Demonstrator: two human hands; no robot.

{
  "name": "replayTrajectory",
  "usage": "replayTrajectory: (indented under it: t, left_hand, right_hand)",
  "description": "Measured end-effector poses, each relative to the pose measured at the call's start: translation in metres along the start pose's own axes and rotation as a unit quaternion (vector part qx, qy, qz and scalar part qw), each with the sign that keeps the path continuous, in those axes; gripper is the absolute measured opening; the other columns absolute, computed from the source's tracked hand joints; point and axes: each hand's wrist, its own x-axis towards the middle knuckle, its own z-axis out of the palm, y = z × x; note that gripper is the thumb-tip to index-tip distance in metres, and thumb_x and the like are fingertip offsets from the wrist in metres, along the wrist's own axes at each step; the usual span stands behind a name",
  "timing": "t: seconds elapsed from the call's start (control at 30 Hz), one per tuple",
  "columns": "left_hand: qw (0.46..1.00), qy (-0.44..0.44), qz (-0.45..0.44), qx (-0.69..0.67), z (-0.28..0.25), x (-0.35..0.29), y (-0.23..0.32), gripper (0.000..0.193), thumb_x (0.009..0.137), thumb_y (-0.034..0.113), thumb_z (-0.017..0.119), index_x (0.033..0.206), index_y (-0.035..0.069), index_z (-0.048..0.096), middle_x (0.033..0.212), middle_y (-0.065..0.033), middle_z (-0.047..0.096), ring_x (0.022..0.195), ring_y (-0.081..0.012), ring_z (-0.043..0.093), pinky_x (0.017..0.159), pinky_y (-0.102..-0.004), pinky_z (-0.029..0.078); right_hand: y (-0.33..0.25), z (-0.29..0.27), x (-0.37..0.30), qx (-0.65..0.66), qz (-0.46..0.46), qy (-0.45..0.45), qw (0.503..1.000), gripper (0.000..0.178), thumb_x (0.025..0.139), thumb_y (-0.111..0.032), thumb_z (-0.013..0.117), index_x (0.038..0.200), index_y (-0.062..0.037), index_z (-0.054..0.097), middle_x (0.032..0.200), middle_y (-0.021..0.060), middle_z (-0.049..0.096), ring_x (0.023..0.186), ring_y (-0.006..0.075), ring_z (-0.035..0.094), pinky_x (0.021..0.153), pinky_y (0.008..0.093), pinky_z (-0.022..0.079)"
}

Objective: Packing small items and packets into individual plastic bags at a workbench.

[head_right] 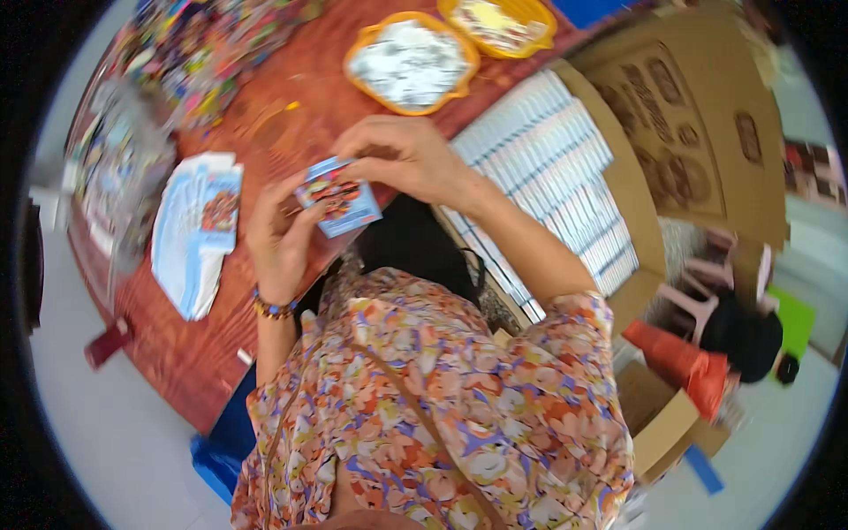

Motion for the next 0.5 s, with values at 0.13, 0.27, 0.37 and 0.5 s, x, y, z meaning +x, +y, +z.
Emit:
replayTrajectory:
  t: [0.13, 0.27, 0.37, 0.5]
  left_hand:
    - [0.999, -0.047, 0.020, 0.009, 0.020, 0.008, -0.006, 0.037, 0.085, -0.008, 0.068, 0.121, 0.000, 0.063, 0.104, -0.0085, 0.060, 0.095, -0.0175, 0.067, 0.075, -0.0274, 0.056]
    - [0.973, -0.189, -0.132, 0.005, 0.047, 0.004, -0.017, 0.045, 0.087, -0.004, 0.068, 0.130, 0.002, 0.058, 0.106, -0.0116, 0.062, 0.093, -0.0179, 0.068, 0.076, -0.0280, 0.055]
    - [0.962, -0.240, -0.113, 0.068, 0.062, 0.003, 0.001, 0.051, 0.086, -0.002, 0.070, 0.135, 0.004, 0.055, 0.110, -0.0142, 0.063, 0.095, -0.0208, 0.068, 0.083, -0.0309, 0.056]
    - [0.959, -0.244, -0.104, 0.097, 0.046, 0.001, -0.004, 0.056, 0.087, -0.001, 0.070, 0.139, 0.005, 0.053, 0.115, -0.0160, 0.064, 0.099, -0.0223, 0.067, 0.088, -0.0330, 0.057]
  right_hand:
    - [0.005, 0.006, -0.055, 0.154, 0.185, 0.083, 0.967, 0.023, 0.091, -0.003, 0.067, 0.114, 0.0010, 0.067, 0.114, 0.0070, 0.068, 0.102, 0.0130, 0.063, 0.090, 0.0279, 0.051]
    - [0.015, -0.025, -0.116, 0.101, 0.254, 0.119, 0.955, 0.027, 0.092, -0.011, 0.067, 0.117, -0.0016, 0.067, 0.102, 0.0042, 0.069, 0.093, 0.0097, 0.062, 0.083, 0.0255, 0.050]
    - [0.012, -0.107, -0.184, -0.005, 0.340, 0.215, 0.916, 0.032, 0.093, -0.019, 0.064, 0.119, -0.0001, 0.066, 0.099, 0.0060, 0.069, 0.089, 0.0117, 0.063, 0.078, 0.0269, 0.052]
    - [0.034, -0.213, -0.312, -0.375, 0.456, 0.368, 0.718, 0.040, 0.092, -0.033, 0.063, 0.121, -0.0053, 0.067, 0.106, 0.0148, 0.072, 0.089, 0.0300, 0.070, 0.076, 0.0391, 0.055]
